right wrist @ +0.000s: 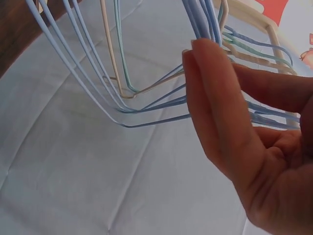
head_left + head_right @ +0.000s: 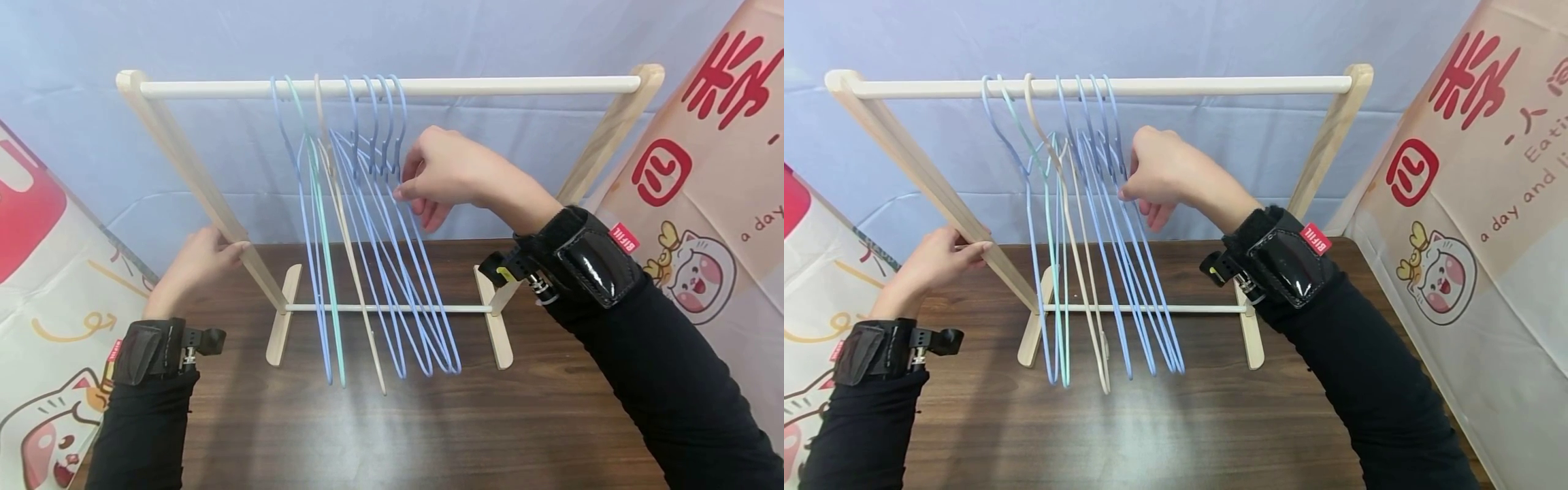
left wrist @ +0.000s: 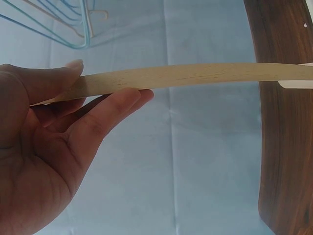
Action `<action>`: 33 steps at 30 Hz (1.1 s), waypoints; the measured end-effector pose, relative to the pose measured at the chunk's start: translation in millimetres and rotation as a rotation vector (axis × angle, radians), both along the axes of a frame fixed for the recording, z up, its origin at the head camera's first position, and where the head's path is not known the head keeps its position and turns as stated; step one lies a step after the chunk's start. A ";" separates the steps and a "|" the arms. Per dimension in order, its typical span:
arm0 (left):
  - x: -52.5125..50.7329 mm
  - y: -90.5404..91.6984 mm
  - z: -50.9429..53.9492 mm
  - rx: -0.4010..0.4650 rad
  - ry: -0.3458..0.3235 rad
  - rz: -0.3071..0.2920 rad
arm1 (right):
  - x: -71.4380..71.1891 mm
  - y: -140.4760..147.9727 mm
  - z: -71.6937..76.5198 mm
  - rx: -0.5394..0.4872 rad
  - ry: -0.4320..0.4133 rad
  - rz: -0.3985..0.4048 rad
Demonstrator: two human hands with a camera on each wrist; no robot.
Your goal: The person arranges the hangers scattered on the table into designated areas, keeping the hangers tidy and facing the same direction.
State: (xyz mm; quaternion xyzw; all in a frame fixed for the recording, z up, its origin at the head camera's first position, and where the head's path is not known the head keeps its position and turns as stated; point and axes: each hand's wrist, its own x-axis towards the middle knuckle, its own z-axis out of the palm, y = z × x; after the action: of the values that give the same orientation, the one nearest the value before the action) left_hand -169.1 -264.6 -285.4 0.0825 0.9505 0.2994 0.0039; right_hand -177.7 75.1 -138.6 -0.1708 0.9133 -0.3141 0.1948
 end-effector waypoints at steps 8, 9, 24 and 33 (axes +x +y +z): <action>0.9 1.1 0.5 -0.013 0.004 0.005 | -0.7 11.0 -5.2 -0.008 0.009 0.015; 1.0 1.2 0.6 -0.016 0.004 0.006 | -0.8 12.4 -6.2 -0.009 0.012 0.016; 2.7 2.7 0.6 -0.020 -0.017 0.035 | 8.3 37.5 -32.8 0.005 0.177 0.047; 2.7 2.1 -0.3 -0.011 -0.016 0.030 | 18.4 58.7 -62.1 -0.075 0.139 0.023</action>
State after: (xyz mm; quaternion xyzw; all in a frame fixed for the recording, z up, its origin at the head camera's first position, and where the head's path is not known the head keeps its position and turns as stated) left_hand -166.4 -262.4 -285.6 0.0658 0.9533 0.2948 0.0073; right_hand -159.2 133.8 -200.7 -0.2098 0.9102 -0.3333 0.1280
